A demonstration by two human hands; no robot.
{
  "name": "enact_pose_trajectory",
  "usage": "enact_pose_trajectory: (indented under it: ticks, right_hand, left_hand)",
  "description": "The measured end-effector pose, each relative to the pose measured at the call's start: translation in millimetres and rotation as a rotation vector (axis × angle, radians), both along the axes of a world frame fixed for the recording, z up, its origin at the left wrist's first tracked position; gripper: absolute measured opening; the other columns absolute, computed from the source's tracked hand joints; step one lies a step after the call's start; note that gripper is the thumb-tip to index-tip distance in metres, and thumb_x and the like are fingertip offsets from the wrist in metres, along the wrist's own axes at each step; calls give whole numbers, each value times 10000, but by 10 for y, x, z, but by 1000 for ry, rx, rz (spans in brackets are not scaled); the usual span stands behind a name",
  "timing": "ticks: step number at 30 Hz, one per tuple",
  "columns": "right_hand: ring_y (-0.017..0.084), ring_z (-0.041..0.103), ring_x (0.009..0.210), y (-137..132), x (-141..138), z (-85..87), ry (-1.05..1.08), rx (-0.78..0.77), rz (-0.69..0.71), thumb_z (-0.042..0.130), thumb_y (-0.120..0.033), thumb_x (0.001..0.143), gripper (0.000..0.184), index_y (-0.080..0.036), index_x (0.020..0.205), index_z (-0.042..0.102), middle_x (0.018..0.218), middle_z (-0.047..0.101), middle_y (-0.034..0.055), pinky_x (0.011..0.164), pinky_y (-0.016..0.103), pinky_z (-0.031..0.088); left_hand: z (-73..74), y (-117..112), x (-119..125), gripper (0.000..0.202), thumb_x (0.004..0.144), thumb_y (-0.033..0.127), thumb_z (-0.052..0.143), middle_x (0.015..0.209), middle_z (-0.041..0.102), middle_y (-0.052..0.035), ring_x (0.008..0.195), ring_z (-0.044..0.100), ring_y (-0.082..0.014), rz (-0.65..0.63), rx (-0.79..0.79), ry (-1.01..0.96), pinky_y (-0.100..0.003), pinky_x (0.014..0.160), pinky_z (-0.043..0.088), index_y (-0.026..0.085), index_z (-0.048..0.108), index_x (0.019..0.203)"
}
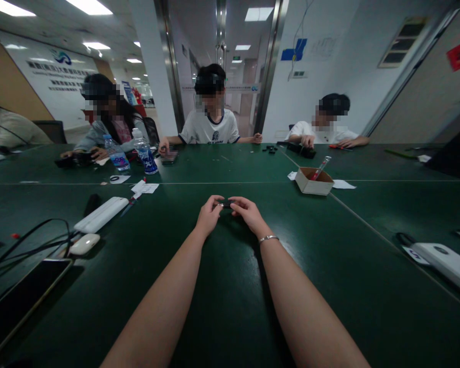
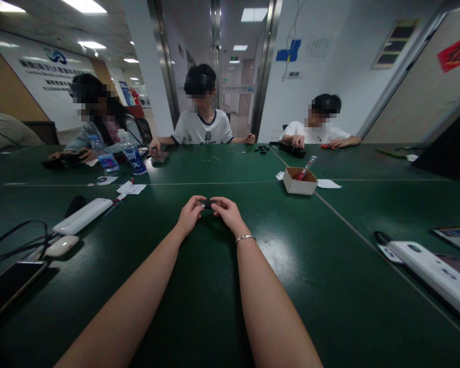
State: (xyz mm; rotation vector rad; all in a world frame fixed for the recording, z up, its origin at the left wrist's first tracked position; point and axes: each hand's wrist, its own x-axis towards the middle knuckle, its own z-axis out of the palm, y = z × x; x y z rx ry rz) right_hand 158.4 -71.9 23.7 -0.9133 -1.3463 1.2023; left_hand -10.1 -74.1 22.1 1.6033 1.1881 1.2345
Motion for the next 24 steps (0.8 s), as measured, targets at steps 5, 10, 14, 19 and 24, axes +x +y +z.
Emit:
enact_pose_trajectory:
  ticks: [5, 10, 14, 19, 24]
  right_hand:
    - [136, 569, 627, -1, 0, -2, 3, 2, -5, 754, -379, 673, 365, -198, 986, 706, 748, 621, 3, 607, 271, 469]
    - [140, 571, 630, -2, 3, -5, -5, 10, 4, 744, -375, 686, 352, -201, 990, 705, 749, 622, 5, 613, 278, 473]
    - [139, 575, 632, 0, 5, -6, 1, 11, 5, 740, -365, 689, 347, -198, 990, 703, 749, 621, 3, 619, 277, 476]
    - [134, 568, 623, 6, 2, -13, -2, 13, 3, 733, -359, 690, 343, -193, 989, 702, 748, 618, 2, 619, 278, 475]
    - [132, 571, 623, 3, 2, -14, -1, 21, -1, 730, -354, 695, 340, -189, 991, 701, 751, 619, 3, 615, 272, 470]
  left_hand:
    - [8, -10, -1, 248, 874, 333, 459, 707, 558, 15, 570, 496, -118, -1, -14, 11, -223, 528, 369, 222, 596, 1048]
    - [24, -19, 1, 241, 871, 314, 474, 720, 569, 12, 585, 509, -122, 17, 2, 22, -229, 544, 380, 226, 594, 1060]
    - [31, -29, -2, 234, 888, 338, 459, 709, 569, 10, 591, 519, -130, 22, -11, 33, -234, 534, 376, 226, 605, 1033]
    - [28, -29, -9, 210, 878, 320, 480, 671, 567, 15, 606, 531, -134, 34, 11, 42, -235, 555, 382, 227, 614, 1011]
    - [33, -25, -8, 215, 854, 287, 491, 733, 590, 6, 592, 523, -126, 15, 7, 25, -236, 542, 382, 220, 615, 1017]
